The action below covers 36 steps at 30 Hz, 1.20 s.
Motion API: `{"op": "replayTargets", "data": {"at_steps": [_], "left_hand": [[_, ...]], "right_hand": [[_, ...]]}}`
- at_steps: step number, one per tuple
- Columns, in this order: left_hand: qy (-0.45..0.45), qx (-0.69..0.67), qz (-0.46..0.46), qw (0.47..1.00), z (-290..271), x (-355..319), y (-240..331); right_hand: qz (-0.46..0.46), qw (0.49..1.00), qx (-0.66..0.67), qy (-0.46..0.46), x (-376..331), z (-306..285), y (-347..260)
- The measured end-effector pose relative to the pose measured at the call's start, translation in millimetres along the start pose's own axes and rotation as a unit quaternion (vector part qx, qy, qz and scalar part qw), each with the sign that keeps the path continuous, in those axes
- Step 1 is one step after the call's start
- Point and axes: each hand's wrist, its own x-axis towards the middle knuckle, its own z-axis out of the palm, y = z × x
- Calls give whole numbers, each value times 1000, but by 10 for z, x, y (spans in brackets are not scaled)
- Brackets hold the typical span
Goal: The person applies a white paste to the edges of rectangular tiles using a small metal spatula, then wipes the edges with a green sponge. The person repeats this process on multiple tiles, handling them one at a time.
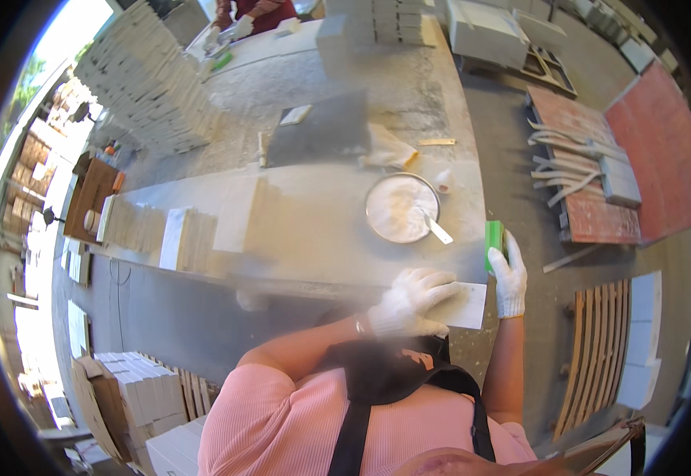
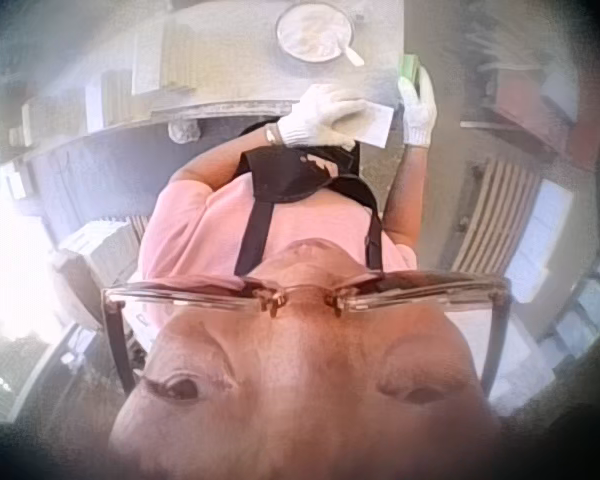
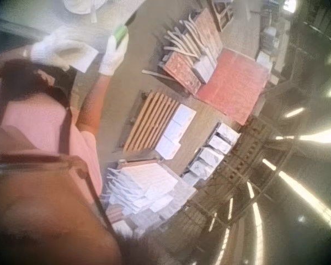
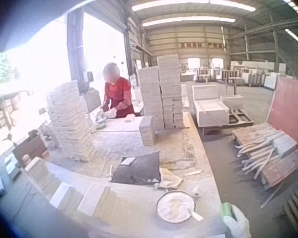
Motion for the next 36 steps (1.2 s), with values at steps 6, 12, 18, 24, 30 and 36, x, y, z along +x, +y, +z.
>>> {"op": "replayTargets", "data": {"at_steps": [6, 12, 18, 24, 30, 36], "left_hand": [[106, -34, -25, 993, -473, -264, 26], [136, -31, -82, 987, -717, -319, 1], [186, 15, -29, 982, -767, -310, -135], [167, 35, -22, 985, -777, -320, -156], [140, 24, -4, 990, -802, -414, -122], [153, 17, -7, 988, -867, -428, -162]], "right_hand": [[-120, 929, -350, 17, -86, 239, 84], [-134, 948, -287, 38, -289, 231, -166], [-69, 993, -30, -88, -581, 429, -593], [-10, 978, -20, -208, -603, 787, -760], [8, 990, -62, -129, -372, 770, -887], [4, 990, -16, -142, -471, 742, -932]]}}
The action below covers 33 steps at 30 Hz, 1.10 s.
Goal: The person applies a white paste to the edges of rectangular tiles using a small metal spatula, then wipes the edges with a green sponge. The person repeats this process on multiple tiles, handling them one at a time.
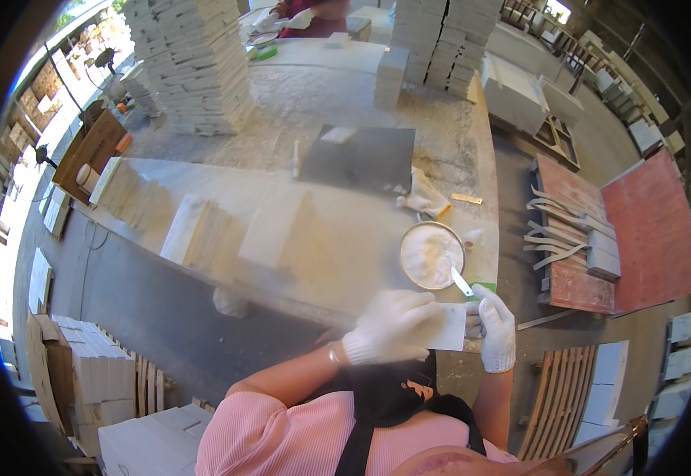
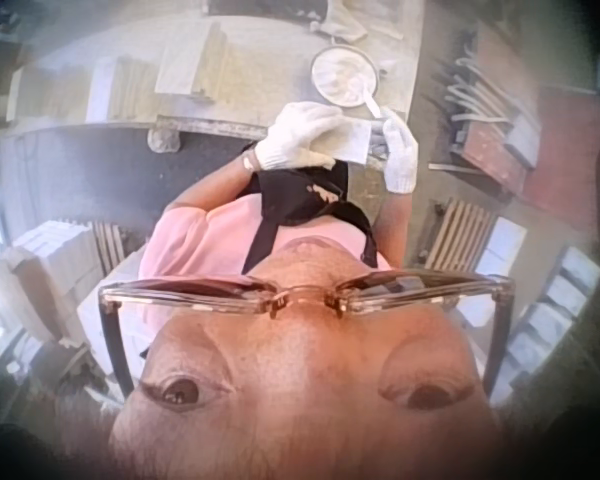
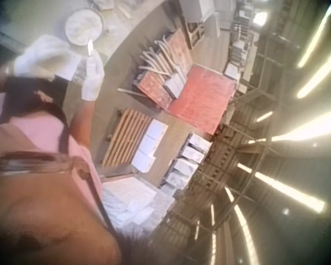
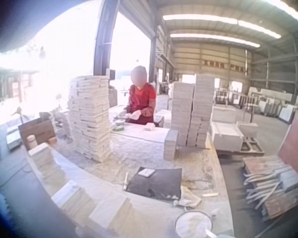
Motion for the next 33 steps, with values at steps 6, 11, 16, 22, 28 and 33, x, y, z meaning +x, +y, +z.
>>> {"op": "replayTargets", "data": {"at_steps": [6, 11, 16, 22, 28, 33], "left_hand": [[3, 9, -2, 1000, -46, -15, -31], [0, 16, 10, 1000, -52, -54, -21], [8, 36, 39, 999, -93, -57, -33], [5, 81, 12, 997, -273, -101, -126], [4, 89, -135, 987, -371, -384, -340], [77, 51, -189, 978, -355, -682, -469]], "right_hand": [[74, 980, 92, -158, -209, 136, -85], [93, 982, 66, -152, -240, 228, -165], [82, 984, 79, -137, -269, 268, -193], [60, 990, 98, -84, -304, 260, -174], [44, 991, 118, -53, -328, 134, -223], [29, 984, 165, -55, -331, 94, -139]]}}
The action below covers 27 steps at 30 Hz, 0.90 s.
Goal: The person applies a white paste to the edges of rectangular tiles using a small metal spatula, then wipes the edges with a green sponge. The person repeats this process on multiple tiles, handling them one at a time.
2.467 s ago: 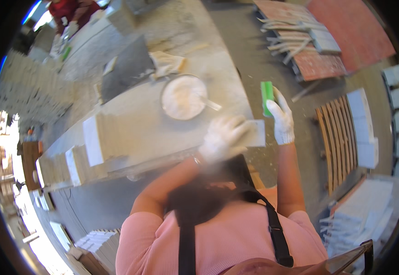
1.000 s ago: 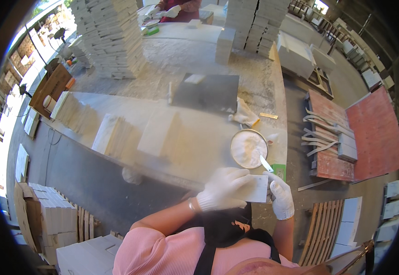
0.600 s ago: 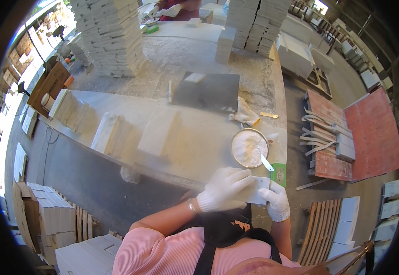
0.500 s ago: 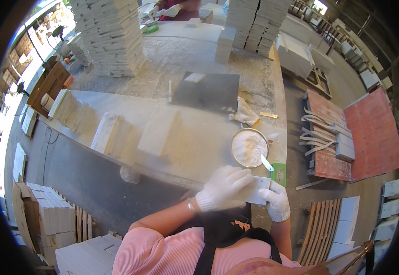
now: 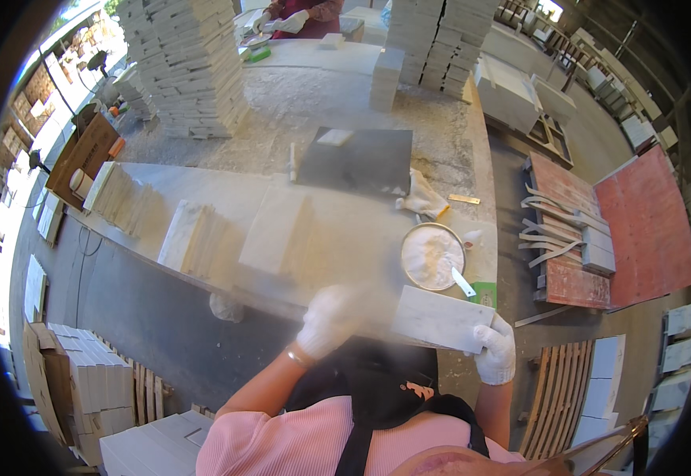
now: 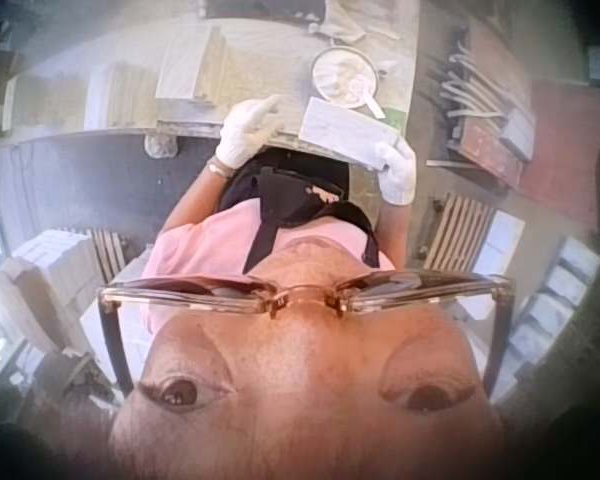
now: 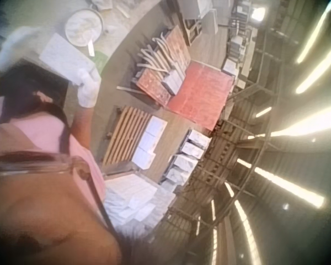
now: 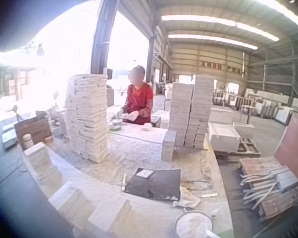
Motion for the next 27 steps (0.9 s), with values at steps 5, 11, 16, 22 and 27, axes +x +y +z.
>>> {"op": "replayTargets", "data": {"at_steps": [5, 11, 16, 22, 27], "left_hand": [[6, -25, -53, 998, 56, -64, -27], [13, -23, -60, 998, -48, 22, 96], [87, 24, 36, 995, -399, 159, 171], [86, 162, 37, 982, -1090, 597, -111], [-23, 295, -64, 953, -1186, 879, -369]], "right_hand": [[22, 1000, 2, -19, 17, 4, 169], [44, 998, -21, -40, 13, 61, 350], [20, 995, -69, -64, 132, 52, 781], [110, 989, -72, -70, 244, 49, 1104], [125, 987, -59, -82, 296, 155, 1104]]}}
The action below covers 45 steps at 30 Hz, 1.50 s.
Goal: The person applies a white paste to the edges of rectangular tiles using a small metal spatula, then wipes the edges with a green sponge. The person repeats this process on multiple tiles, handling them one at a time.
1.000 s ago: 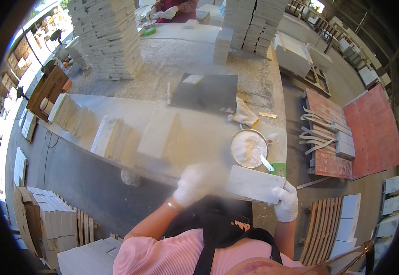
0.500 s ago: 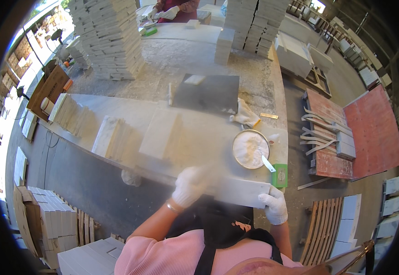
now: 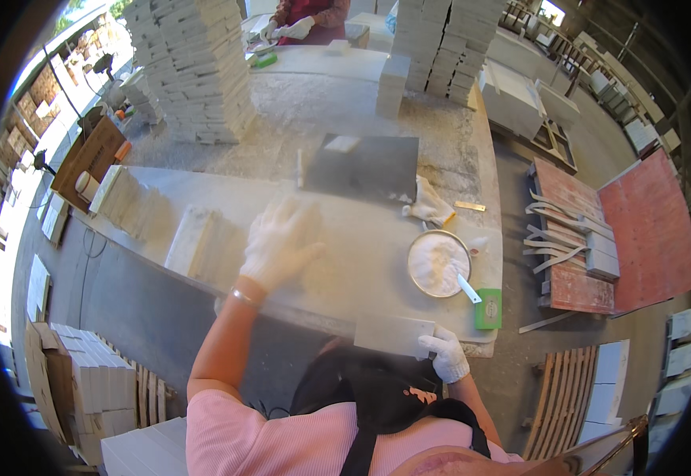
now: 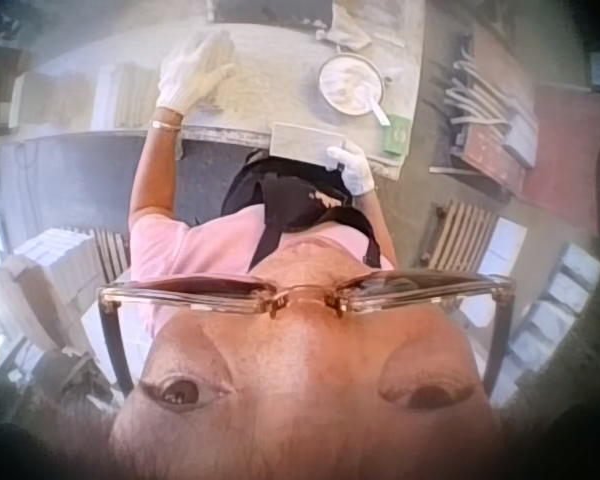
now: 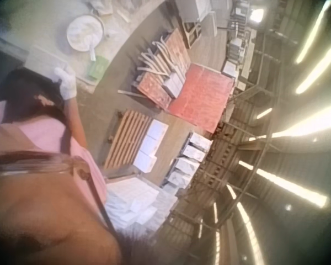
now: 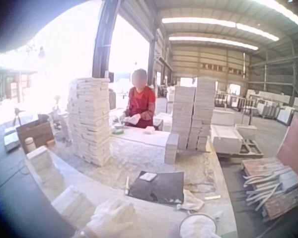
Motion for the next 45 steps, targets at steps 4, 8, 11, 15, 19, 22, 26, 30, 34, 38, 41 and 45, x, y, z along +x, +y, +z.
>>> {"op": "replayTargets", "data": {"at_steps": [4, 8, 11, 15, 19, 22, 26, 30, 34, 38, 41, 45], "left_hand": [[-49, 30, -25, 998, 79, 62, -57], [-49, 44, -29, 997, 106, 55, -55], [-43, 42, -25, 998, 106, 56, -52], [-36, 36, -21, 998, 101, 55, -49], [-34, 41, -23, 998, 91, 57, -27], [-37, 31, -22, 999, 72, 60, -10], [-40, 27, -29, 998, 46, 57, 14], [-43, 22, -32, 998, 27, 53, 36], [-46, 19, -33, 998, 6, 56, 50], [-54, 19, -40, 998, -7, 58, 63], [-58, 16, -44, 997, -13, 59, 72], [-65, 12, -49, 997, -27, 60, 83]], "right_hand": [[8, 1000, 6, -3, 36, 14, -10], [21, 1000, 10, 5, 60, 11, 11], [24, 1000, 19, 7, 73, 26, 9], [29, 998, 49, 6, 83, 49, -16], [30, 998, 57, 3, 88, 54, -29], [34, 998, 46, 7, 95, 47, -25], [37, 998, 42, 1, 102, 36, -18], [37, 999, 34, -2, 109, 24, -7], [41, 998, 37, -1, 118, 9, 13], [42, 999, 26, -5, 123, -2, 30], [35, 998, 47, -2, 121, 0, 33], [38, 999, 30, -2, 115, 8, 19]]}}
